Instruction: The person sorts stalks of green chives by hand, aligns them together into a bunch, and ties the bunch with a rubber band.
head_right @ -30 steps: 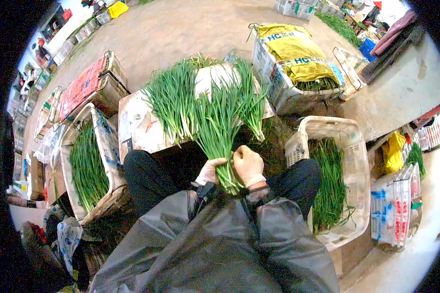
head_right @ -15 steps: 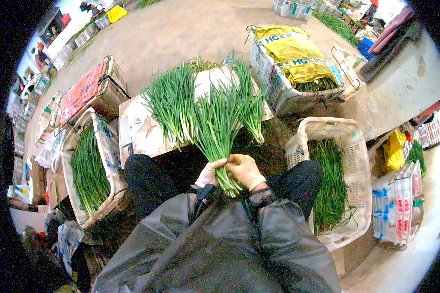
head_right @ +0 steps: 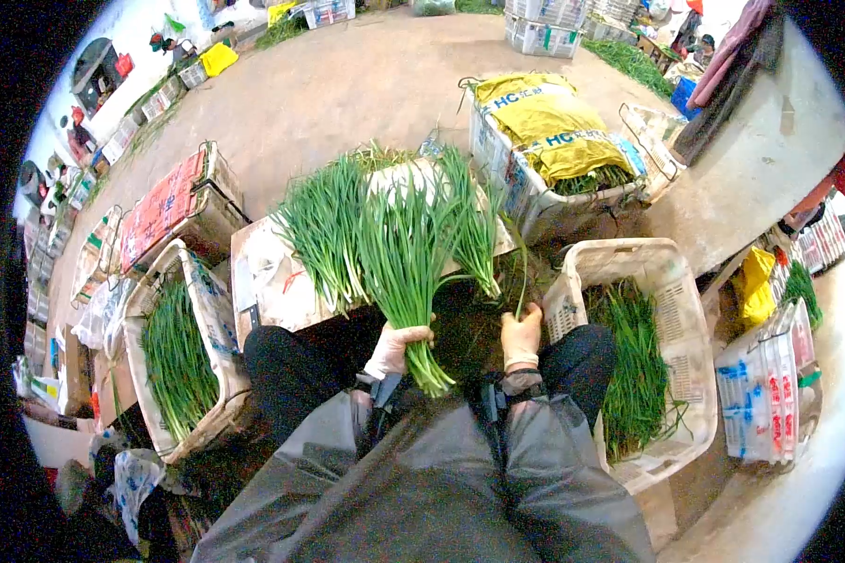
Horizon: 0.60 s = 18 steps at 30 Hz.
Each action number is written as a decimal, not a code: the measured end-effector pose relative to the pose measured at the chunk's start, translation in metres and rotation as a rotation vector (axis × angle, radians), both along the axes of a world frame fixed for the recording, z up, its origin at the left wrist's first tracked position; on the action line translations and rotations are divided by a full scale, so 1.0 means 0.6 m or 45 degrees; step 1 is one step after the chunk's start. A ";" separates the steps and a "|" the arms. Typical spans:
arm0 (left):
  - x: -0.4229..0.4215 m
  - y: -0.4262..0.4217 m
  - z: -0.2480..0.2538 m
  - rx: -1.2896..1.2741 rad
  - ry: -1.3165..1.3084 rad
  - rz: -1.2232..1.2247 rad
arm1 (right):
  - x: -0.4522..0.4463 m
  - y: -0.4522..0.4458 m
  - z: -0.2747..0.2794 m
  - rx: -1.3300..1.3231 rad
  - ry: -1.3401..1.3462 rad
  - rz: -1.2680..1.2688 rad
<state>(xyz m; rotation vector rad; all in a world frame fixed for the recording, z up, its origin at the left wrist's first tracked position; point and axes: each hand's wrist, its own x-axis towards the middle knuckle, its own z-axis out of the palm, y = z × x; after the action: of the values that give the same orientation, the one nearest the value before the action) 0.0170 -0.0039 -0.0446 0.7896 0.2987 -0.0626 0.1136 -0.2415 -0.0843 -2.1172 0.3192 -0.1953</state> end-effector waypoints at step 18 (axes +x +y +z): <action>-0.019 -0.038 -0.036 0.892 -0.140 0.069 | -0.086 0.151 0.063 1.185 0.620 0.473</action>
<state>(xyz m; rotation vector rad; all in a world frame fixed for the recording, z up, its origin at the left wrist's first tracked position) 0.0056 -0.0267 -0.0663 1.4737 0.2366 0.1456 0.0621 -0.1510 -0.0463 -1.2290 0.2245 0.5940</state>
